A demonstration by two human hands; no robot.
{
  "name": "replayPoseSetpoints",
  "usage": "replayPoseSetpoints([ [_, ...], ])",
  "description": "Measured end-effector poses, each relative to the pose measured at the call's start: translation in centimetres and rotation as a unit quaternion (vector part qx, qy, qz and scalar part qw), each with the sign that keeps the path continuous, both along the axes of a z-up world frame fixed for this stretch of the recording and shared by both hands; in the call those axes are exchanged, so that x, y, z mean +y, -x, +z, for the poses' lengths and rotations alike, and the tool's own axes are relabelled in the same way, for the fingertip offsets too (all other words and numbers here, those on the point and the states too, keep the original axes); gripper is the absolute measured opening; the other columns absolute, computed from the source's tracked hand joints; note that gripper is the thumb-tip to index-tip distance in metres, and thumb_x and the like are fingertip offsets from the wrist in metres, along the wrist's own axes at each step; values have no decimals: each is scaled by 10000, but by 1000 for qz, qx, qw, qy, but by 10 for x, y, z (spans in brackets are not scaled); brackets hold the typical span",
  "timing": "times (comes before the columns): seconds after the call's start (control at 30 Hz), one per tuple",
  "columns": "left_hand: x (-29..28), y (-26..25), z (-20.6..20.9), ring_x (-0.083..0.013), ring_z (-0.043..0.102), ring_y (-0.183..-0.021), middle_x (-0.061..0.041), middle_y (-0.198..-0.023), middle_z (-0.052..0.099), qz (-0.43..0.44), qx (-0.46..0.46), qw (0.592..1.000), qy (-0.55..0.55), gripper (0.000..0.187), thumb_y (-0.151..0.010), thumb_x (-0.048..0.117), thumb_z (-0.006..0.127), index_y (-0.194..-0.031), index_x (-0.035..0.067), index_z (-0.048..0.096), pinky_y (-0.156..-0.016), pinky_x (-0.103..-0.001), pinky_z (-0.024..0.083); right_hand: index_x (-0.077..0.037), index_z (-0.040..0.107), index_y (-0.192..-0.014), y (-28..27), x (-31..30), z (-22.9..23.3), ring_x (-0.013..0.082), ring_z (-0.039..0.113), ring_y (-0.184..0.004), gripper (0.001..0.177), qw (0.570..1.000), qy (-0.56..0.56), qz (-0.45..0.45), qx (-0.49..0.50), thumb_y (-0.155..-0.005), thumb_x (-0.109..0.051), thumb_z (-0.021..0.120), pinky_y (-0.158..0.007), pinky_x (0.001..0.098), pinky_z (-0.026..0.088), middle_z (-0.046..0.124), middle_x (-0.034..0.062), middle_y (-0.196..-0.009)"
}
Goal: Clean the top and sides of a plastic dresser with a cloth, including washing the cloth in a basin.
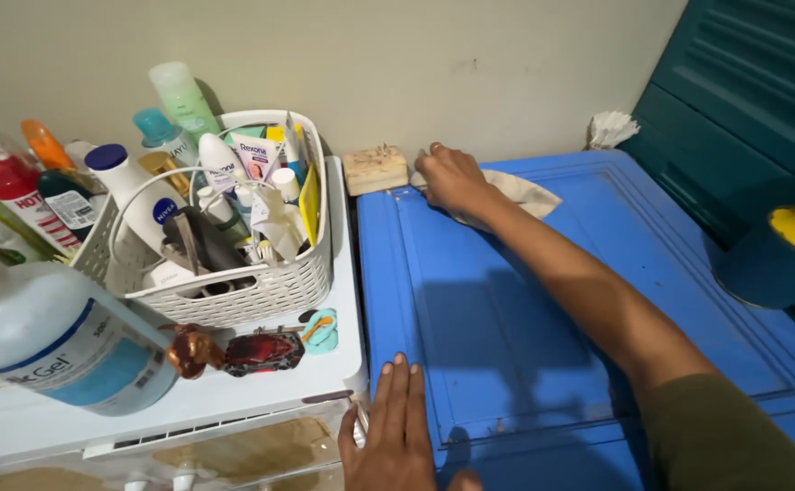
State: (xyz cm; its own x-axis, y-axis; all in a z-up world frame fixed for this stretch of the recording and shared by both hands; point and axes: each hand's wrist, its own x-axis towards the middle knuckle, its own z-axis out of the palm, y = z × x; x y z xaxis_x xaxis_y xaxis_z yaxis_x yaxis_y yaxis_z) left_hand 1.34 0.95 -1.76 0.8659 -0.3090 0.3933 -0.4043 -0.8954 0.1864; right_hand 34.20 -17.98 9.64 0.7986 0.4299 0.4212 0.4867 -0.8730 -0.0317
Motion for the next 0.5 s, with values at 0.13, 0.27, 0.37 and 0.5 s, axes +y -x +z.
replayPoseSetpoints([
  [0.13, 0, 3, 0, -303, 250, -1490, -217, -1605, 255, 10, -4, 1000, -3, 1296, -737, 999, 458, -1531, -10, 283, -1093, -720, 172, -8, 723, -941, -7, -20, -3, 460, 659, -996, 230, 1000, 27, -7, -10, -724, -66, 773, -831, 526, 539, 642, 281, -1106],
  [0.27, 1, 3, 1, -307, 251, -1530, -203, -1610, 254, 18, 4, 1000, -13, 1316, -705, 1031, 366, -1535, 13, 280, -1084, -721, 179, -21, 734, -917, -9, -38, -2, 440, 687, -958, 178, 998, 53, -18, -15, -747, -68, 749, -805, 515, 559, 661, 264, -1091],
  [0.37, 2, 4, 0, -290, 262, -1527, -196, -1634, 256, 20, 11, 999, -25, 1293, -736, 1019, 278, -1558, 22, 278, -1076, -700, 195, -26, 737, -922, -16, -55, -7, 427, 702, -933, 176, 995, 88, -33, -27, -756, -83, 733, -778, 514, 570, 669, 254, -1076],
  [0.5, 2, 6, -1, -277, 282, -1534, -185, -1662, 272, 28, 6, 999, -36, 1232, -775, 963, 178, -1585, 42, 295, -1090, -689, 210, -48, 753, -900, -29, -89, -17, 402, 720, -927, 132, 986, 147, -66, -40, -809, -105, 678, -768, 507, 583, 675, 244, -1087],
])
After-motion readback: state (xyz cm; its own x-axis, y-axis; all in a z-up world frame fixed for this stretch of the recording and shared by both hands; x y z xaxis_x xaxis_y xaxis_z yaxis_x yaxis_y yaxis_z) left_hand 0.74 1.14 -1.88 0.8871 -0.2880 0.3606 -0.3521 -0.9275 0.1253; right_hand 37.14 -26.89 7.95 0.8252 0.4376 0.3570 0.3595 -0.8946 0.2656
